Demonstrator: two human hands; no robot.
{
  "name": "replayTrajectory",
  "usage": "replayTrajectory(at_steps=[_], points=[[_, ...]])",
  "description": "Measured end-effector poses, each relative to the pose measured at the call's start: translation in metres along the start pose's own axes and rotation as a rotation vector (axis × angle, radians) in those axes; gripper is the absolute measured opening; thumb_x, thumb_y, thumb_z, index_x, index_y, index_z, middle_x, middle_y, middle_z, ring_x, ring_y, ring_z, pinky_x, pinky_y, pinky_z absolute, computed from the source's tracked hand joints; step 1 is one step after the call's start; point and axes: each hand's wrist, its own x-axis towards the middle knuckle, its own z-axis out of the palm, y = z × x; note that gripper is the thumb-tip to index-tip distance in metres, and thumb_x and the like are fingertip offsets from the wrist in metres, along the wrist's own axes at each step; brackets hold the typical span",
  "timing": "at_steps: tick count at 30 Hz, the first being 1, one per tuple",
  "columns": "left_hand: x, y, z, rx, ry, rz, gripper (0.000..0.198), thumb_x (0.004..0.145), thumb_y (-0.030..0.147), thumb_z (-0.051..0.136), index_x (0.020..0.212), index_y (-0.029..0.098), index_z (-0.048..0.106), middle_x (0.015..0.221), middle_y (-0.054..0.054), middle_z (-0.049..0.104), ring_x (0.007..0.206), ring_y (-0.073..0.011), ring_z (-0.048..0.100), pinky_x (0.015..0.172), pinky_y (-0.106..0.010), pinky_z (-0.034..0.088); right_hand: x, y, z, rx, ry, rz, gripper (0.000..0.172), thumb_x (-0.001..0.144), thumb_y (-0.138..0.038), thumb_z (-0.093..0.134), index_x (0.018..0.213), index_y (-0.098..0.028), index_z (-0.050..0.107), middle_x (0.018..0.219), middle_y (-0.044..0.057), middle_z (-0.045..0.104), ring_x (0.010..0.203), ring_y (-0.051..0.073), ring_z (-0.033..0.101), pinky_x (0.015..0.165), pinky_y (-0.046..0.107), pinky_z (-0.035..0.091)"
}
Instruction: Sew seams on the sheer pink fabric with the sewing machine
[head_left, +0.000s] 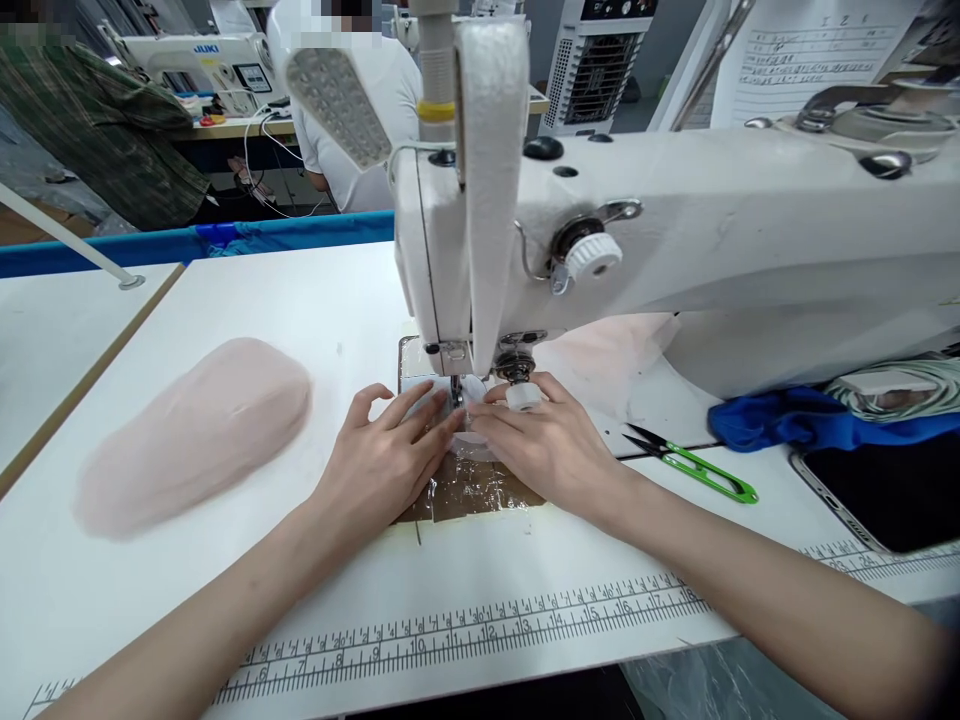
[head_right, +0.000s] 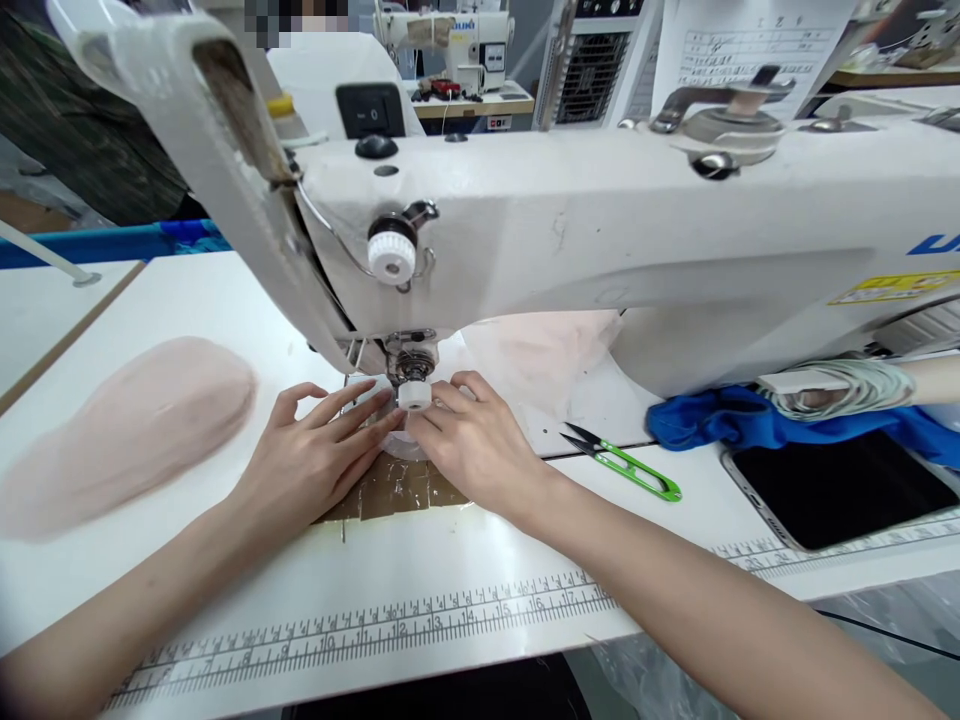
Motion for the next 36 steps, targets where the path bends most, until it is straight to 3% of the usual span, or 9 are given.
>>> replayTrajectory(at_steps=[4,15,36], points=[[-0.003,0.007,-0.005,-0.013,0.036,0.035,0.029,0.091,0.010,0.049,0.113,0.019,0.066,0.116,-0.006,0.069,0.112,-0.0247,0.061,0.089,-0.043,0.035,-0.002,-0.002,-0.002,0.041,0.031,-0.048,0.020,0.088,-0.005,0.051,0.093,-0.016,0.068,0.101,0.004,0.073,0.087,0.017,0.061,0.085,0.035,0.037],[-0.004,0.006,-0.005,-0.034,0.020,0.017,0.028,0.093,0.011,0.045,0.110,0.018,0.067,0.112,-0.006,0.070,0.109,-0.0239,0.064,0.092,-0.044,0.036,-0.005,-0.003,-0.001,0.060,0.036,-0.056,0.022,0.091,-0.005,0.050,0.093,-0.017,0.068,0.103,0.005,0.073,0.094,0.017,0.063,0.086,0.034,0.038],[0.000,-0.002,0.007,-0.001,0.086,0.012,0.025,0.093,0.011,0.047,0.109,0.014,0.066,0.110,-0.008,0.071,0.107,-0.0214,0.065,0.094,-0.043,0.034,0.003,-0.001,0.000,-0.014,0.004,-0.074,0.028,0.091,0.001,0.042,0.096,-0.013,0.066,0.094,0.006,0.074,0.090,0.017,0.063,0.089,0.035,0.040]])
